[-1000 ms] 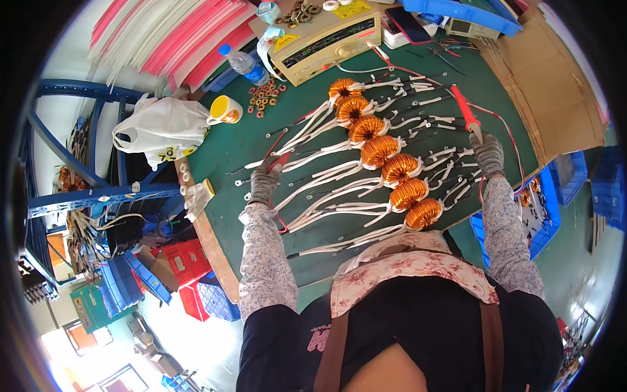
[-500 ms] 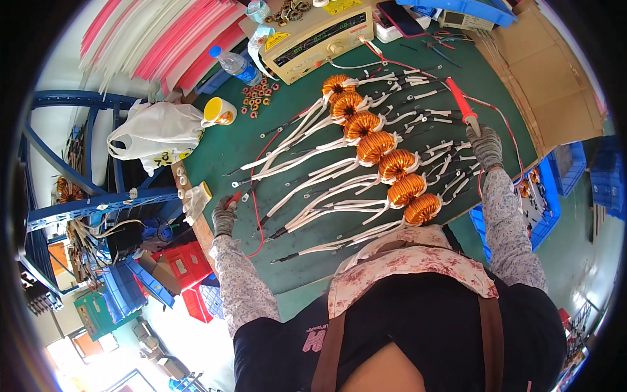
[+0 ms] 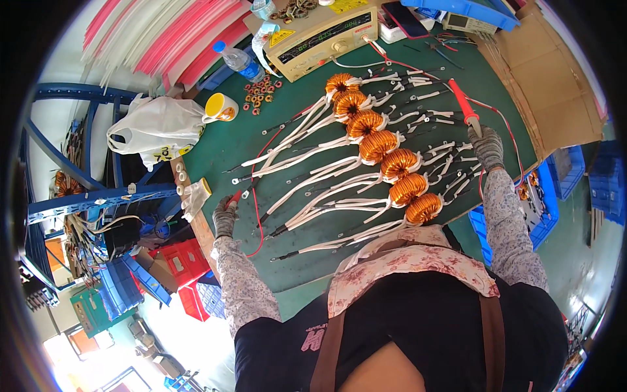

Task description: The person uses a multimeter to test copper coil assemblies on a workbench. They systematically probe the terminals of each unit, then transfer the tested components into a blue plastic bin. The person also moves a bin of white packing material and briefly handles a metal rack.

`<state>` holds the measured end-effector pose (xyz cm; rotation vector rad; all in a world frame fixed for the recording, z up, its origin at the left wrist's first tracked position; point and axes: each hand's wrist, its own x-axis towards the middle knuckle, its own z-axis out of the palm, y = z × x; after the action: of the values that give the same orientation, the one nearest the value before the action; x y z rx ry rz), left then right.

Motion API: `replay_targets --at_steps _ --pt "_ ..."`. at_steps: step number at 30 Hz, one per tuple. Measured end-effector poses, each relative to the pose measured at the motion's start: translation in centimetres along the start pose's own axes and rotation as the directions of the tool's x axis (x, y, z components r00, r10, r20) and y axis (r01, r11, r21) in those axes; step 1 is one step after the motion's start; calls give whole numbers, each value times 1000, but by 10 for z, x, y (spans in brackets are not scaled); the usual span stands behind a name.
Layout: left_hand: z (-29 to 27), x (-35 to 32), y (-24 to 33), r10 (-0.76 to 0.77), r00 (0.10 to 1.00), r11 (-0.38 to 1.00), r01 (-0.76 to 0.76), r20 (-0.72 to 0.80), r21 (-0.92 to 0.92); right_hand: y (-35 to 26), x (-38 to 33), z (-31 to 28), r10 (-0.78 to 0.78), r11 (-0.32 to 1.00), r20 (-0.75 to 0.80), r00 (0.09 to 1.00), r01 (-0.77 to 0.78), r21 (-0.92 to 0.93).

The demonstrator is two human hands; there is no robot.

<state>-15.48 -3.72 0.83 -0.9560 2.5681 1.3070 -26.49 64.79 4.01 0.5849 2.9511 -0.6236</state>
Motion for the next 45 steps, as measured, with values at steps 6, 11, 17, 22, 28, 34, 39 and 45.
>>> replay_targets --at_steps 6,11,17,22,28,34,39,45 --pt "4 46 10 -14 999 979 4 -47 -206 4 3 0 -11 1000 -1 1000 11 12" --pt "1 88 -18 -65 995 976 46 -82 -214 -3 4 -5 -84 996 -20 996 83 -44" --pt "0 97 -22 -47 998 993 42 -43 -112 -7 -2 -9 -83 994 -44 996 80 -74" --pt "-7 89 -22 -70 998 988 68 -7 -138 -11 -4 -6 -60 996 -38 997 57 -65" --pt "-12 87 -34 12 1000 972 -6 23 -235 -14 -3 -10 -39 996 9 999 39 -82" --pt "-7 93 -39 -45 999 970 51 31 -237 -16 -2 -16 30 994 36 999 -26 -111" --pt "-9 93 -35 -74 997 987 78 36 -143 -12 -3 -13 37 997 49 998 -33 -76" --pt "-7 82 -17 -126 992 990 128 33 -67 -11 -3 -14 65 992 76 995 -55 -117"
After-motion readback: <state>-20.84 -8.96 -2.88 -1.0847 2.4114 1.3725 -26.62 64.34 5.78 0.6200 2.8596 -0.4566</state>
